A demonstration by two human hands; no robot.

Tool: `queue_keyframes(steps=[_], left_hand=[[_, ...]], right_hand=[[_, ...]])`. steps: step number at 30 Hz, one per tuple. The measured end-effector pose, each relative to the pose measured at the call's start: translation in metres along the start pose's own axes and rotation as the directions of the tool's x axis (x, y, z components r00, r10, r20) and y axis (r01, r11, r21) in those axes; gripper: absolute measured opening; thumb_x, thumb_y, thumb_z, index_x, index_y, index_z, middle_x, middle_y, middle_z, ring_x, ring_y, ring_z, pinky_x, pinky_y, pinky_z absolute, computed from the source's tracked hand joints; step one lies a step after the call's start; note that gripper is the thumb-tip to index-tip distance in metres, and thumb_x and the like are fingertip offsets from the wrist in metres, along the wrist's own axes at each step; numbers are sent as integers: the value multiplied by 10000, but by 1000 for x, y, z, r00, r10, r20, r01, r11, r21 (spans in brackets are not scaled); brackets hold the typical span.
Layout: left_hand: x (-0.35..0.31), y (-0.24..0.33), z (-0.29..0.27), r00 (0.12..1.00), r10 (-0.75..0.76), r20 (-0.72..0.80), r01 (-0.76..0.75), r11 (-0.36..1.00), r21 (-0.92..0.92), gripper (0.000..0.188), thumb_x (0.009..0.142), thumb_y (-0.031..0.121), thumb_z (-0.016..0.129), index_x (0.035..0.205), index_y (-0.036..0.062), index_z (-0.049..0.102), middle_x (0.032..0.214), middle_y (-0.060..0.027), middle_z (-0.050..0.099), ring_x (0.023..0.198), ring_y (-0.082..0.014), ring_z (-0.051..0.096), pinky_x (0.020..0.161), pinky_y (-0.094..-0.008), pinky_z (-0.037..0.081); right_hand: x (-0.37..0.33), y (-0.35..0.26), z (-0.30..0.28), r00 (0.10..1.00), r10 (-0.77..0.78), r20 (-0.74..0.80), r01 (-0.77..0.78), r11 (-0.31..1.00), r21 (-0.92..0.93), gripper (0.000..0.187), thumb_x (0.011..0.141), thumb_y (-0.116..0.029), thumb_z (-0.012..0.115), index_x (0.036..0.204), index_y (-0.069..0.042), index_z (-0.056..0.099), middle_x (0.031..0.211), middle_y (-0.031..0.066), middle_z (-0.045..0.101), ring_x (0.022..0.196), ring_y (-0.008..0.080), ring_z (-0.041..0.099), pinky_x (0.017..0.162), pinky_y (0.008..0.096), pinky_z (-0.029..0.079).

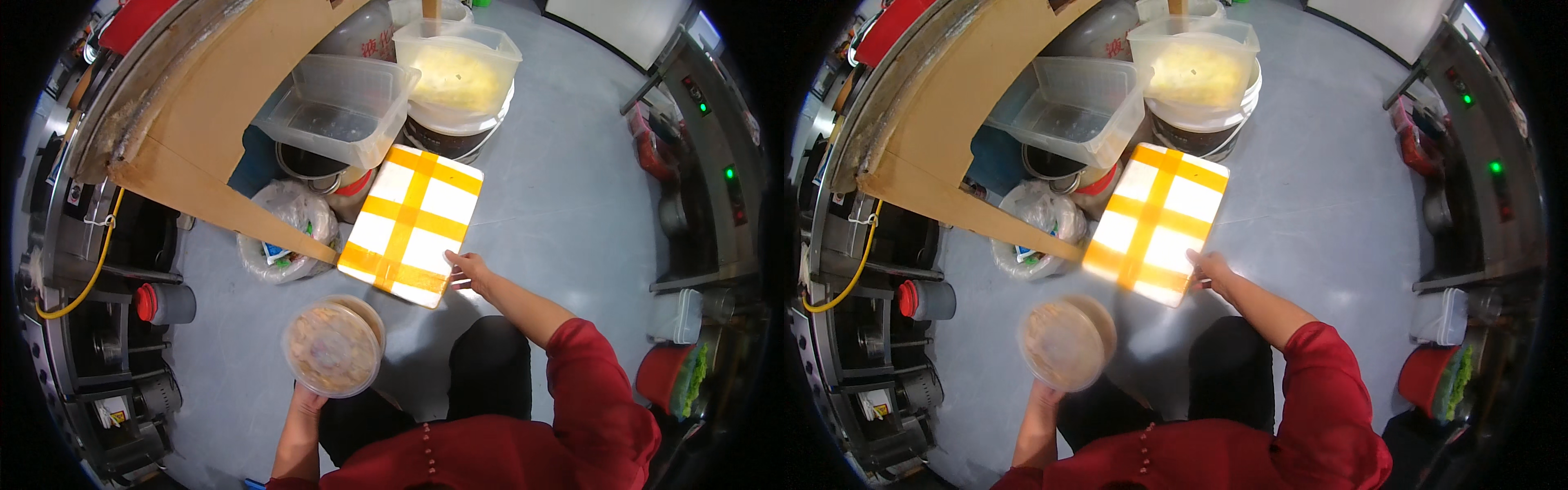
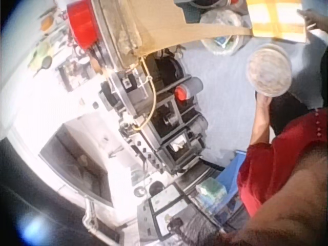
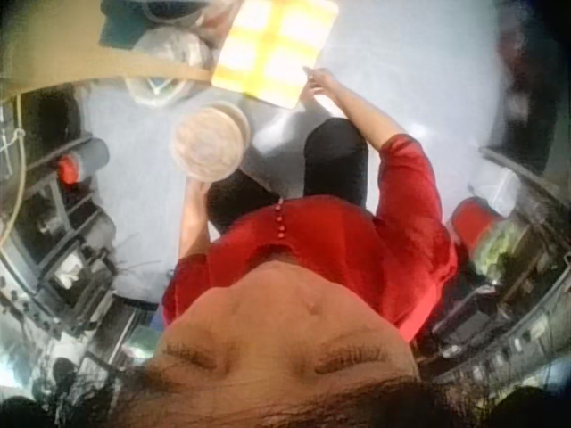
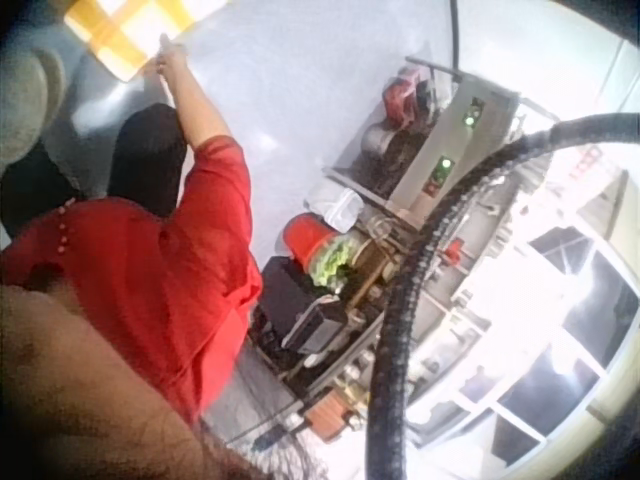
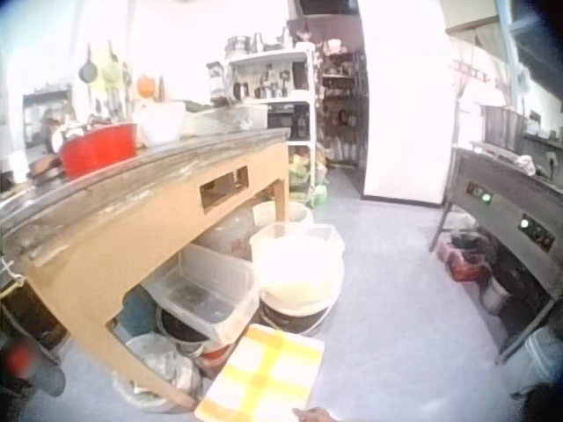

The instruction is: The person assembles two noodle bowls in a commercial kitchen. They use tongs to place bean sprouts and other toppings into clear plastic bowls, then ladle broth and add peanuts and other garnishes. The bowls are sealed with lids and placed into a delivery box.

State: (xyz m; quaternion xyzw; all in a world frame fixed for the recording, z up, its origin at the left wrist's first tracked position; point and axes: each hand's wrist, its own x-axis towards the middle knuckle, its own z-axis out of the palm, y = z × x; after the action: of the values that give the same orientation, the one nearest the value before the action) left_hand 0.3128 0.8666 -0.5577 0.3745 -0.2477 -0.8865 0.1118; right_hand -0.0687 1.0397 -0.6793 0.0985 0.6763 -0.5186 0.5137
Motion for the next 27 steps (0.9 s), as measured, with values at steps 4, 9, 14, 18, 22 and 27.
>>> queue_keyframes(steps=[4, 9, 14, 18, 22, 27], left_hand=[[8, -1, -11, 1000, 19, -16, -19, 999, -31, 463, 989, 272, 544, 1392, 61, 459, 1369, -131, 532, 1212, -278, 562, 1009, -443, 504], [13, -2, -21, 996, 52, -67, -53, 999, -12, 453, 993, 283, 531, 1391, 76, 468, 1376, -119, 532, 1243, -282, 539, 1016, -456, 494], [21, 5, -11, 996, 48, -77, -44, 997, 60, 445, 995, 272, 528, 1390, 76, 470, 1383, -121, 529, 1250, -272, 536, 1013, -447, 497], [48, 12, 15, 985, 17, -174, -3, 997, 82, 459, 996, 276, 530, 1401, 73, 453, 1404, -115, 510, 1254, -265, 533, 1014, -438, 498], [98, 11, 45, 999, -4, -36, 8, 993, 116, 479, 998, 284, 528, 1418, 75, 430, 1429, -113, 483, 1270, -260, 519, 1031, -440, 483], [189, -16, 81, 986, -29, 163, 7, 990, 138, 529, 1002, 312, 516, 1457, 84, 373, 1470, -113, 433, 1306, -261, 483, 1071, -445, 444]], right_hand=[[-3, -6, 0, 998, -66, 7, 65, 997, 42, 469, 839, -406, 728, 1018, 10, 607, 858, 79, 626, 718, 175, 599, 580, 319, 499], [-6, -14, -6, 950, -276, 143, 246, 949, 199, 430, 855, -301, 679, 1191, -58, 566, 993, 57, 658, 840, 177, 643, 643, 304, 519], [5, -14, -23, 891, -437, 124, 352, 837, 419, 445, 927, -190, 604, 1336, -51, 494, 1230, 75, 607, 1137, 212, 568, 1014, 357, 430], [-2, -7, -67, 848, -525, 68, 413, 736, 537, 470, 926, -204, 629, 1344, -47, 485, 1281, 89, 596, 1161, 227, 585, 999, 384, 477], [-42, 11, -144, 860, -508, -42, 442, 702, 559, 468, 931, -229, 639, 1326, -28, 489, 1268, 117, 607, 1172, 239, 593, 1000, 398, 495], [-92, 51, -227, 834, -463, -299, 549, 650, 524, 421, 945, -211, 637, 1308, -35, 515, 1273, 108, 607, 1177, 254, 584, 1036, 406, 468]])
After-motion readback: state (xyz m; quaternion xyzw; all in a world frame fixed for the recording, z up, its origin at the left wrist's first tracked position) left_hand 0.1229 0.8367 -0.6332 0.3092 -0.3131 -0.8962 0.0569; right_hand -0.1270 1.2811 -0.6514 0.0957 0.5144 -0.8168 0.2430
